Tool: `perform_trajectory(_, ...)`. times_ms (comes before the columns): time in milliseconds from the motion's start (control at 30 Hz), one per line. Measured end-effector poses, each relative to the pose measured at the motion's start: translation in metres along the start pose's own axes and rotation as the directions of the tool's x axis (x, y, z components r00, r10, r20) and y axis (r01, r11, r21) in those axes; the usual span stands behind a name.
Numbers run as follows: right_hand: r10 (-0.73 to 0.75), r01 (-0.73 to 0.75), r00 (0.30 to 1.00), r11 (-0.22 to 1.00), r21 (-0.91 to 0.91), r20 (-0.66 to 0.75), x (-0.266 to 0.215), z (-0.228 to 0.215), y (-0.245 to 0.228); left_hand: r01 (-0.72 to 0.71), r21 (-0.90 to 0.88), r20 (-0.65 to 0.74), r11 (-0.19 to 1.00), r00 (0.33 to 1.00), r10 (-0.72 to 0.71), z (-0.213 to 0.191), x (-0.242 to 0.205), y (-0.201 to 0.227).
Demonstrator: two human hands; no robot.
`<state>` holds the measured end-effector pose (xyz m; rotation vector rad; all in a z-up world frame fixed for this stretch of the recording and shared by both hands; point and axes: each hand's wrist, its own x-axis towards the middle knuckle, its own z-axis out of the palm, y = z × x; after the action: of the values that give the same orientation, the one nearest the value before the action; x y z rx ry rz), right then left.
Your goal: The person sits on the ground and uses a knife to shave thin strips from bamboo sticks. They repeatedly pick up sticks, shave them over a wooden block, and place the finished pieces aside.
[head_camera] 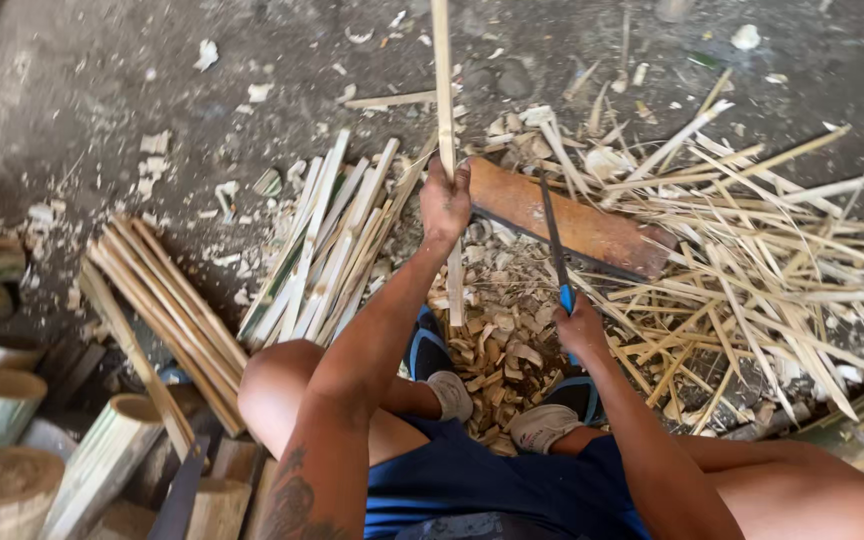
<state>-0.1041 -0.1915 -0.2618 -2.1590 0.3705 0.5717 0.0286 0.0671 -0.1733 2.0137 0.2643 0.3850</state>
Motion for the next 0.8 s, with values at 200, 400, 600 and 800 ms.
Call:
perform_trajectory(200,-0.241,0.2,0.955,0.953,0.228,0.17,-0.031,0.016,-0.077,-0.039,0.144,-0.162,0.989,0.985,0.062,-0.043,0.053,-0.049)
perform_trajectory(400,-0.449,0.399,0.857,0.888,0.227,0.251,-0.048,0.039,-0.149,0.001,0.078,-0.319,0.997,0.947,0.024,-0.16,0.098,-0.059)
perform_trajectory(600,-0.729,0.782,0.619,0.608,-0.137,0.293,-0.046,0.083,-0.197,0.236,0.113,-0.406,0.965,0.897,-0.172,-0.238,0.019,-0.156)
perform_trajectory(800,-0.489,0.683,0.697,0.676,-0.276,0.524,-0.054,0.128,-0.217,0.556,0.134,-0.616,0.82,0.695,-0.371,-0.289,-0.076,-0.271)
